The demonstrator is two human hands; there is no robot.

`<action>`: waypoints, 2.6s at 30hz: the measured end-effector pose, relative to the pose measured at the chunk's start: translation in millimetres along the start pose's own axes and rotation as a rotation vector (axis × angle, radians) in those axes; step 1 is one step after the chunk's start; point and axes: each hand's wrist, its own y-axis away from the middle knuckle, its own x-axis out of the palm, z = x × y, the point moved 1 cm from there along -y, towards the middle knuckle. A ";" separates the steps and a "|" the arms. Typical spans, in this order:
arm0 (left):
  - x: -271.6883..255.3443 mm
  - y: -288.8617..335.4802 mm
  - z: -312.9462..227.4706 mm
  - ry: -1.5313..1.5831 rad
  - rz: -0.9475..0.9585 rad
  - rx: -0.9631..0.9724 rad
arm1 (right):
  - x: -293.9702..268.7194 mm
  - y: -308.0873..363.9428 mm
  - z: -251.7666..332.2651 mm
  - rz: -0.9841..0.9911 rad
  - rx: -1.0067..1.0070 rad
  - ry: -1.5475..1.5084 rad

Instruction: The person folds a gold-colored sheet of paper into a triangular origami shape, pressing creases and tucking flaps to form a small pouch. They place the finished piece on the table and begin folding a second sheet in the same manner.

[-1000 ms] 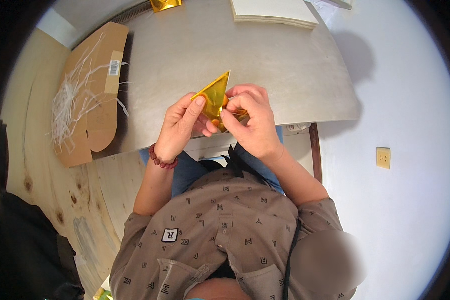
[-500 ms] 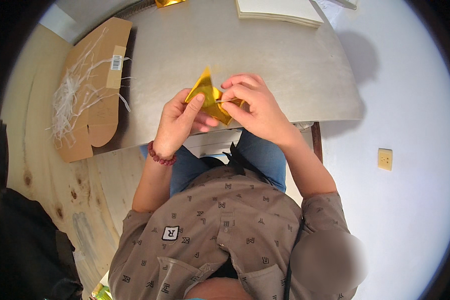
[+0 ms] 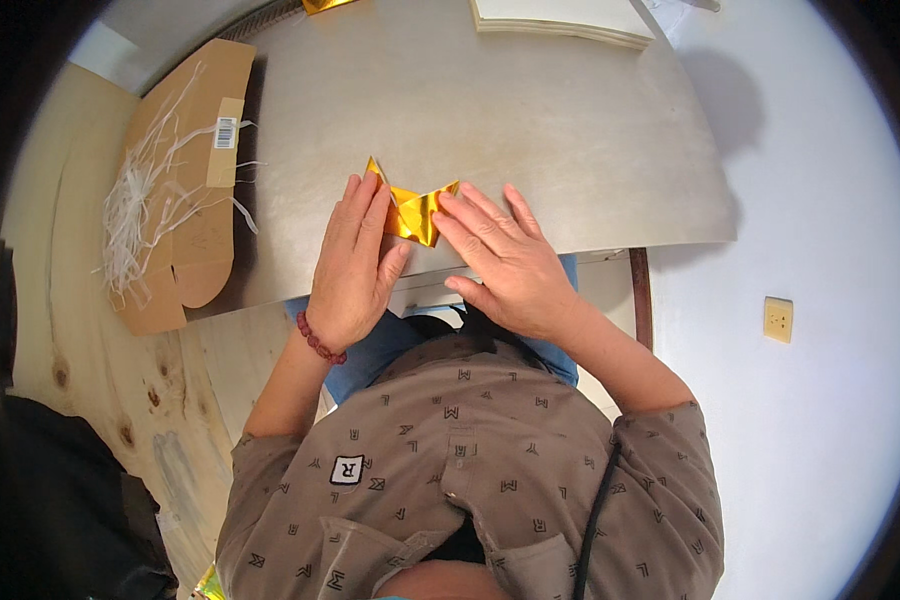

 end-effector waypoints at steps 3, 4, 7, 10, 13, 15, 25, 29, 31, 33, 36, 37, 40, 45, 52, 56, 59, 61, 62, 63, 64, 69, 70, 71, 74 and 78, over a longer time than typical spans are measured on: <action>-0.2 2.5 3.3 -0.010 0.019 0.007 | 1.5 -6.8 3.0 0.060 -0.017 0.046; -0.5 3.0 3.8 -0.014 0.024 0.003 | 2.0 -8.6 3.6 0.080 -0.023 0.064; 0.6 3.2 2.6 -0.032 0.040 -0.001 | 2.6 -10.4 5.0 0.112 -0.033 0.110; 1.6 2.8 0.9 -0.054 0.042 -0.004 | 3.3 -11.1 5.8 0.111 -0.025 0.106; 0.5 5.4 -1.7 -0.057 0.033 0.020 | 4.2 -11.6 6.7 0.110 -0.024 0.125; -0.8 10.8 -5.8 -0.069 0.053 0.068 | 4.7 -12.3 6.6 0.098 -0.035 0.145; 3.8 26.0 -17.5 -0.047 0.184 0.136 | -7.6 -13.9 -10.1 0.098 -0.037 -0.140; 4.7 26.6 -17.8 -0.074 0.186 0.142 | -13.2 -19.0 -21.9 0.070 0.072 -0.405; 5.6 26.9 -18.4 -0.078 0.184 0.136 | -7.2 -24.9 -23.0 -0.054 0.139 -0.430; 6.1 27.0 -18.8 -0.082 0.175 0.132 | 1.4 -32.1 -23.5 -0.086 0.175 -0.142; 6.0 26.8 -18.7 -0.078 0.171 0.131 | 12.8 -40.5 -21.5 -0.081 0.225 0.100; 5.9 26.6 -18.6 -0.082 0.170 0.133 | 15.0 -42.2 -20.6 -0.079 0.233 0.148; 6.8 25.8 -18.5 -0.074 0.161 0.132 | 16.6 -44.8 -19.5 -0.075 0.272 0.177; 9.5 25.8 -18.8 -0.062 0.134 0.124 | 15.9 -45.4 -18.4 -0.075 0.316 0.223; 10.5 26.7 -17.8 -0.061 0.149 0.121 | 16.3 -48.2 -25.4 -0.088 0.329 0.245; 10.4 26.9 -17.4 -0.063 0.153 0.119 | 13.1 -50.7 -31.1 -0.080 0.324 0.270; 10.7 27.1 -17.1 -0.069 0.153 0.121 | 11.5 -52.0 -32.9 -0.070 0.313 0.287; 10.9 27.4 -17.1 -0.073 0.152 0.120 | 10.9 -52.5 -33.3 -0.065 0.310 0.293; 10.9 27.4 -17.1 -0.075 0.151 0.121 | 10.7 -52.7 -33.5 -0.065 0.307 0.292; 10.9 27.4 -17.1 -0.067 0.148 0.120 | 10.5 -52.7 -33.6 -0.063 0.307 0.290; 11.0 27.3 -17.3 -0.078 0.151 0.121 | 10.3 -52.8 -33.7 -0.061 0.307 0.289; 10.4 26.7 -18.0 -0.074 0.147 0.116 | 10.4 -51.4 -34.3 -0.084 0.290 0.289; 10.3 26.6 -18.2 -0.082 0.147 0.118 | 10.6 -51.2 -34.8 -0.094 0.280 0.288; 10.2 26.5 -18.5 -0.083 0.145 0.117 | 10.9 -51.0 -35.8 -0.092 0.285 0.287; 9.9 26.3 -18.9 -0.089 0.142 0.116 | 11.9 -51.5 -38.8 -0.094 0.283 0.294; 9.4 25.5 -19.6 -0.094 0.127 0.122 | 13.3 -50.9 -37.9 -0.099 0.294 0.275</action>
